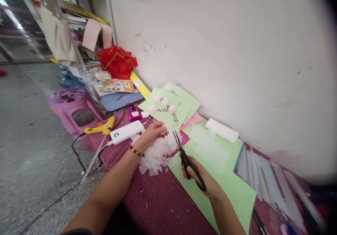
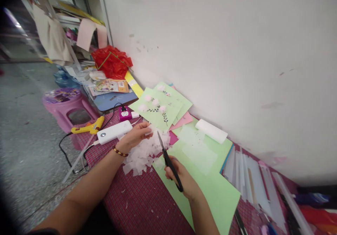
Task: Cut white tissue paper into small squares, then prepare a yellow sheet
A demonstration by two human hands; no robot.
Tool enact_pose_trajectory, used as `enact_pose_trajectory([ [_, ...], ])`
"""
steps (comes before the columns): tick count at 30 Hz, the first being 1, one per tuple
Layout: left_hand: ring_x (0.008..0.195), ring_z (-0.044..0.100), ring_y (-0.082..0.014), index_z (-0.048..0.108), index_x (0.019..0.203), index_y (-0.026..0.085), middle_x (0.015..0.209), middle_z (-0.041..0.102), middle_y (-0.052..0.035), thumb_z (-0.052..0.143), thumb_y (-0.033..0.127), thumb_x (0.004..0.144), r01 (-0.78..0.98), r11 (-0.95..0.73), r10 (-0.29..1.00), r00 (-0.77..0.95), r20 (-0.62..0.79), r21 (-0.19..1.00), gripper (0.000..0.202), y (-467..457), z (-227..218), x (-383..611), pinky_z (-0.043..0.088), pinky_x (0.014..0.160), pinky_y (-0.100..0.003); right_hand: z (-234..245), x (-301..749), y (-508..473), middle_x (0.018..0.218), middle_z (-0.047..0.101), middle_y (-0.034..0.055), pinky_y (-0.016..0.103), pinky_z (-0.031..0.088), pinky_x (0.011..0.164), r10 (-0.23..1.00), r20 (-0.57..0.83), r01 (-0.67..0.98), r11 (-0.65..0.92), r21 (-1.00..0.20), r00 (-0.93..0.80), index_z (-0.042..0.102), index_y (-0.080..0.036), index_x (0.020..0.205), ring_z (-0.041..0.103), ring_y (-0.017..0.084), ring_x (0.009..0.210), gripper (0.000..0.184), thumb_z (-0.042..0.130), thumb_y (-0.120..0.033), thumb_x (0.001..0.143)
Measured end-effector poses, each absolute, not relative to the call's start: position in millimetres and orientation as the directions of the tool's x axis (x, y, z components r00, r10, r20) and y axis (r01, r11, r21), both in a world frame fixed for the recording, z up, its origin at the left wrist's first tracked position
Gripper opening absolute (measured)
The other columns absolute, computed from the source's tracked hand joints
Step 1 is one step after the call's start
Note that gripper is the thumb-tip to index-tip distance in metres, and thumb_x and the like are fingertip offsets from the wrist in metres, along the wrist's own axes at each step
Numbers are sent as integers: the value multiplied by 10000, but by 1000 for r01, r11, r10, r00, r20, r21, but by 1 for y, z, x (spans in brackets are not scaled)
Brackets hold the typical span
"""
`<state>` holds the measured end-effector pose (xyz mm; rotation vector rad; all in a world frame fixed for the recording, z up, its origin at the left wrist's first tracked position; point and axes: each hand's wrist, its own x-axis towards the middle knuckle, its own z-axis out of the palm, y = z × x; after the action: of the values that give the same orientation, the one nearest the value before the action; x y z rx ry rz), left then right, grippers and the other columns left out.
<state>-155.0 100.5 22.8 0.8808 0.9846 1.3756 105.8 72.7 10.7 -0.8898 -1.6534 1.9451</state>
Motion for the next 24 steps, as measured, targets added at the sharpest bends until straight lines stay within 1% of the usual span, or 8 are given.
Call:
enact_pose_trajectory([
  [3, 557, 523, -73, 527, 661, 152, 600, 556, 26, 736, 294, 662, -317, 54, 999, 20, -51, 947, 252, 98, 23, -153, 371, 561, -215, 9, 104, 72, 842, 502, 12, 312, 386, 660, 677, -196, 106, -173, -979, -710, 510, -185, 1205, 493, 133, 678, 582, 644, -604, 823],
  [6, 590, 550, -87, 534, 655, 150, 628, 582, 7, 721, 289, 666, -296, 67, 997, 57, -53, 953, 233, 98, 22, -151, 378, 555, -213, 9, 103, 72, 837, 513, 18, 312, 383, 643, 685, -203, 125, -162, -979, -700, 521, -184, 1172, 502, 136, 665, 555, 636, -604, 827],
  [9, 619, 551, -89, 559, 669, 147, 686, 605, -7, 715, 277, 645, -328, 37, 999, 4, -38, 944, 205, 100, 19, -151, 411, 573, -214, 11, 104, 72, 839, 524, 20, 311, 388, 632, 693, -198, 112, -169, -979, -693, 524, -184, 1160, 511, 138, 657, 549, 630, -609, 827],
  [12, 617, 532, -88, 576, 667, 144, 689, 597, -5, 703, 258, 624, -384, 0, 999, -37, -16, 923, 175, 103, 16, -152, 449, 596, -223, 14, 107, 73, 846, 523, 22, 304, 383, 620, 677, -184, 91, -171, -981, -713, 518, -176, 1169, 512, 134, 652, 570, 623, -619, 826],
  [15, 613, 519, -85, 581, 666, 143, 681, 583, 4, 697, 236, 616, -414, 0, 1000, -10, -4, 910, 157, 104, 14, -152, 472, 624, -235, 13, 107, 73, 835, 516, 20, 300, 378, 621, 658, -192, 115, -160, -981, -728, 516, -163, 1150, 511, 129, 651, 568, 630, -614, 824],
  [19, 596, 492, -80, 577, 644, 141, 630, 527, 30, 712, 226, 604, -409, 25, 999, 50, -5, 912, 165, 102, 14, -146, 487, 650, -255, 11, 104, 71, 817, 517, 13, 299, 378, 614, 665, -208, 121, -175, -977, -718, 512, -166, 1141, 512, 131, 639, 577, 637, -623, 811],
  [24, 614, 500, -83, 575, 662, 140, 655, 534, 28, 718, 238, 624, -380, 86, 993, 108, -49, 921, 177, 101, 13, -140, 485, 670, -266, 13, 101, 69, 819, 532, 15, 292, 383, 595, 680, -213, 101, -201, -974, -701, 529, -171, 1126, 521, 127, 622, 569, 656, -617, 796],
])
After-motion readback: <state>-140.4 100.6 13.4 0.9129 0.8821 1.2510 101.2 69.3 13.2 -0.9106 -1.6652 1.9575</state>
